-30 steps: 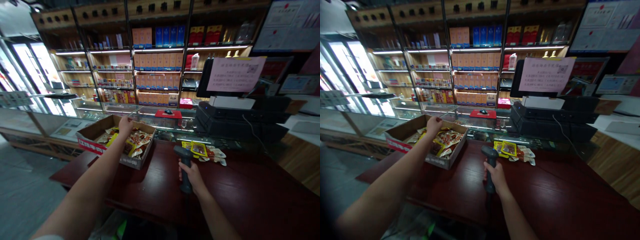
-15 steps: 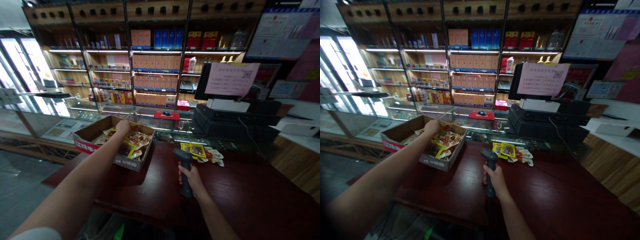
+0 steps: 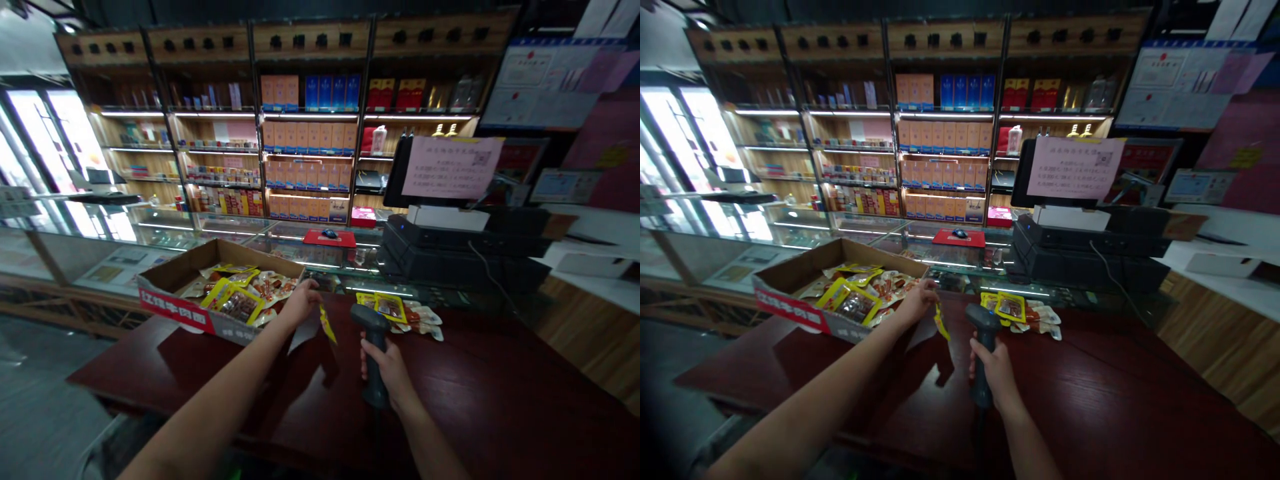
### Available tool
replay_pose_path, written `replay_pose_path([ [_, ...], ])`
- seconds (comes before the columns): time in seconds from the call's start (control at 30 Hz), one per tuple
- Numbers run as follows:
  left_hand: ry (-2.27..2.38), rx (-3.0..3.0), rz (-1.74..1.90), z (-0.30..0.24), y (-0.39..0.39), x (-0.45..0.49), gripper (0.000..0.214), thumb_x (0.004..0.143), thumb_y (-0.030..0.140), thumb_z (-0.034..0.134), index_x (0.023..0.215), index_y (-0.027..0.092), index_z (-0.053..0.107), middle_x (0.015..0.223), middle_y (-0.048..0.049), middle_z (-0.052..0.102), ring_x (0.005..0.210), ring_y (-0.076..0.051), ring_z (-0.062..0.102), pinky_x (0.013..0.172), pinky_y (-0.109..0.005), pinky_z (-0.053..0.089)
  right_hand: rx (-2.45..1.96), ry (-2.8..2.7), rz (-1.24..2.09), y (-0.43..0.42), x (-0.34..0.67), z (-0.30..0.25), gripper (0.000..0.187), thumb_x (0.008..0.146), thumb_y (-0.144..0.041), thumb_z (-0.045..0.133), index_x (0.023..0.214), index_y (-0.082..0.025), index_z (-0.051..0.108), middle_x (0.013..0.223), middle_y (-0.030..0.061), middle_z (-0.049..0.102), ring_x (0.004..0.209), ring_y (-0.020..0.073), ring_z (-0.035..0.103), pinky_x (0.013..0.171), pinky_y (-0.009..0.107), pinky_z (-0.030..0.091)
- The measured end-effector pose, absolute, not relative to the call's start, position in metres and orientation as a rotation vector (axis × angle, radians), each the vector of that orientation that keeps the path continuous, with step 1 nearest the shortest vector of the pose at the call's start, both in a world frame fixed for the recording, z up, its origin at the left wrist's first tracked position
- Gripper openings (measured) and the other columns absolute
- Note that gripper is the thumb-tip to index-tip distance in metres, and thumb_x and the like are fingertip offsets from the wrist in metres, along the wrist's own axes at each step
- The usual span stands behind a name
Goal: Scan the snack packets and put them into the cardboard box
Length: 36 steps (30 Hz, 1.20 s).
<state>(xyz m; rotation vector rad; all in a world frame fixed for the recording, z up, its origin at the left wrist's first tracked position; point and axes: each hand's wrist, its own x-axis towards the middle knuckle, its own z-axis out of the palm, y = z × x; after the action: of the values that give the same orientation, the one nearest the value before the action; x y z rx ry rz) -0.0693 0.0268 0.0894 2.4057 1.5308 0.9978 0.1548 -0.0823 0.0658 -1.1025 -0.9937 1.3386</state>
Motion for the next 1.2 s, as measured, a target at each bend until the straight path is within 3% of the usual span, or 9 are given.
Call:
replay_pose_path([
  [0.13,1.619,2.226,0.866,0.058,0.032,-0.047,0.030,0.069,0.001,0.049,0.077,0.016,0.073,0.116,-0.0098,0.059,0.106,-0.020,0.055,0.096,-0.028,0.041,-1.119,-0.985,1.353,-0.085,0.159,0.066,0.045,0.059,-0.040,0.073,0.091,-0.015,0.055,0.049,-0.0063,0.054,0.037,0.0104,0.050,0.035,0.022,0.042],
  [0.23,1.831,2.086,0.886,0.043,0.032,-0.040,0.032,0.073,0.002,0.047,0.093,0.012,0.070,0.120,-0.0160,0.057,0.110,-0.022,0.055,0.096,-0.028,0.039,-1.128,-0.997,1.362,-0.086,0.159,0.062,0.045,0.060,-0.041,0.072,0.092,-0.014,0.054,0.050,-0.0064,0.054,0.036,0.0099,0.049,0.034,0.022,0.042],
  [0.33,2.119,1.878,0.754,0.031,0.021,-0.039,0.030,0.084,0.022,0.045,0.102,0.008,0.065,0.109,-0.0222,0.061,0.101,-0.026,0.060,0.088,-0.032,0.043,-1.135,-1.021,1.380,-0.086,0.157,0.053,0.045,0.062,-0.041,0.070,0.093,-0.014,0.053,0.050,-0.0061,0.055,0.036,0.0098,0.050,0.034,0.021,0.042],
  [0.43,2.207,1.780,0.608,0.021,0.007,-0.039,0.046,0.082,0.048,0.047,0.093,0.007,0.065,0.098,-0.0250,0.064,0.095,-0.032,0.062,0.080,-0.035,0.045,-1.133,-1.042,1.417,-0.084,0.154,0.040,0.044,0.063,-0.043,0.070,0.093,-0.014,0.052,0.050,-0.0062,0.055,0.035,0.0097,0.049,0.034,0.021,0.041],
  [0.73,2.144,1.590,0.569,0.019,0.019,-0.040,0.026,0.077,0.034,0.053,0.079,0.013,0.067,0.101,-0.0242,0.066,0.096,-0.032,0.064,0.074,-0.033,0.044,-1.150,-1.103,1.478,-0.080,0.144,0.021,0.052,0.058,-0.047,0.072,0.093,-0.014,0.052,0.049,-0.0064,0.054,0.034,0.0102,0.049,0.032,0.021,0.041],
  [0.83,2.133,1.619,0.627,0.019,0.020,-0.042,0.029,0.077,0.040,0.053,0.076,0.014,0.066,0.098,-0.0235,0.067,0.094,-0.031,0.064,0.073,-0.033,0.044,-1.189,-1.105,1.469,-0.079,0.144,0.024,0.054,0.056,-0.048,0.072,0.093,-0.015,0.052,0.048,-0.0063,0.054,0.034,0.0106,0.049,0.032,0.022,0.040],
  [0.93,2.130,1.616,0.631,0.017,0.021,-0.040,0.032,0.066,0.047,0.063,0.070,0.016,0.063,0.093,-0.0215,0.069,0.091,-0.032,0.065,0.071,-0.033,0.044,-1.187,-1.107,1.461,-0.076,0.145,0.027,0.050,0.059,-0.047,0.071,0.092,-0.015,0.052,0.050,-0.0057,0.055,0.036,0.0108,0.051,0.033,0.022,0.041],
  [1.07,2.047,1.551,0.615,0.013,0.030,-0.036,0.026,0.052,0.032,0.076,0.055,0.017,0.054,0.073,-0.0136,0.068,0.079,-0.028,0.066,0.066,-0.030,0.044,-1.181,-1.091,1.450,-0.074,0.146,0.030,0.048,0.059,-0.047,0.071,0.090,-0.015,0.052,0.050,-0.0060,0.055,0.035,0.0105,0.050,0.033,0.022,0.041],
  [1.2,1.813,1.295,1.121,0.004,0.033,-0.038,0.026,0.059,0.028,0.071,0.054,0.018,0.047,0.056,-0.0024,0.058,0.061,-0.019,0.061,0.056,-0.026,0.044,-1.196,-1.071,1.443,-0.077,0.148,0.034,0.052,0.057,-0.047,0.072,0.093,-0.014,0.053,0.049,-0.0063,0.054,0.035,0.0105,0.049,0.033,0.022,0.041],
])
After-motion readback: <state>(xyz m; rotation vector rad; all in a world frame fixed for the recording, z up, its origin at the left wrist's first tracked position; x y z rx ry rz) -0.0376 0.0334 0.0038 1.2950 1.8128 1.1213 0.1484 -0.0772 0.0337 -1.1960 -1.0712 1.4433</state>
